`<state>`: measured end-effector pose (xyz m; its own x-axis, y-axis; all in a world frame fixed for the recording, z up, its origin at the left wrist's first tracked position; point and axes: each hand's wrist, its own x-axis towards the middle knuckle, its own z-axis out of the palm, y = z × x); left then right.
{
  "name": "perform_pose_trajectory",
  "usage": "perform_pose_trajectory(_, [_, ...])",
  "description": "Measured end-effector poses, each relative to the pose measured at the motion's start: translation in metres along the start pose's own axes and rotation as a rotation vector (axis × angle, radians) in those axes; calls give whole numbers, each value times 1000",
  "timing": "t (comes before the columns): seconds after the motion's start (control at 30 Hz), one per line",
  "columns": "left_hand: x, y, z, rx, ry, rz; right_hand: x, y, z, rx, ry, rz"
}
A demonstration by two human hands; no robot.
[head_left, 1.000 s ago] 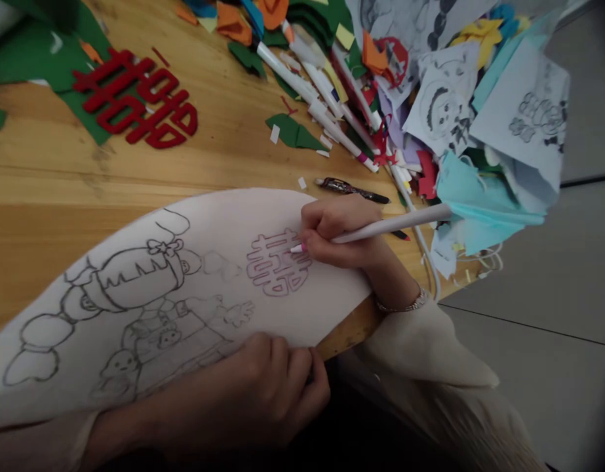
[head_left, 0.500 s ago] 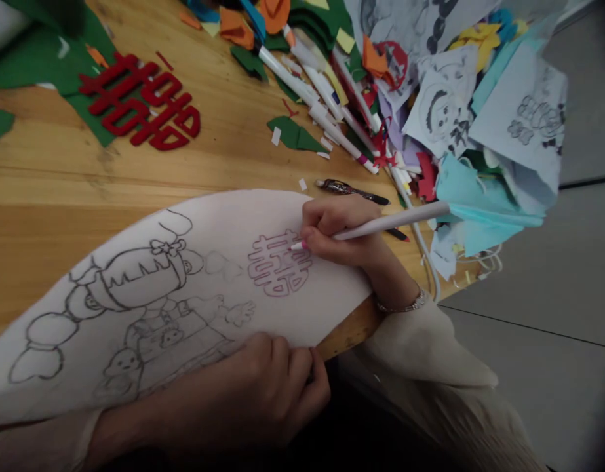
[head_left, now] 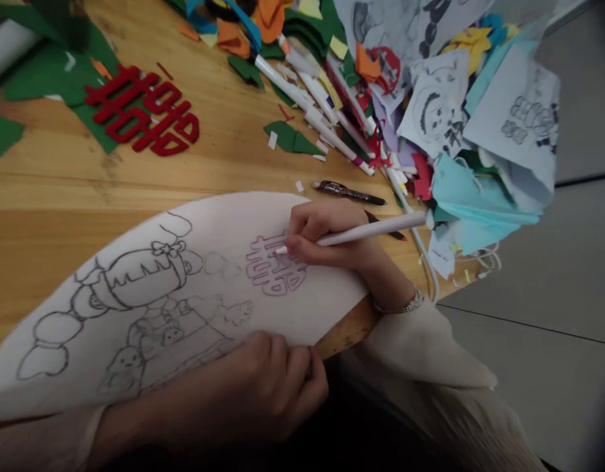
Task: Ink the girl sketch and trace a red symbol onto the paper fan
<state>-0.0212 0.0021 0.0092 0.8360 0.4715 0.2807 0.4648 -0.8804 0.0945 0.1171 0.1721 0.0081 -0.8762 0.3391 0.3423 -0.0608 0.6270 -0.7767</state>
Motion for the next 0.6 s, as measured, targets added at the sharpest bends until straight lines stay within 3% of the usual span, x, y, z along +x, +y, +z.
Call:
perform_pose_trajectory(0.23, [1,0,0,-3,-27,-1,-1,2,1,-74,-4,76])
perform_pose_trajectory(0.4, [0,0,-2,-23,-29,1,-5,6,0,-123,89,74])
perform_pose_trajectory(0.6, [0,0,-3,-38,-75,-32,-2,7,0,154,210,106])
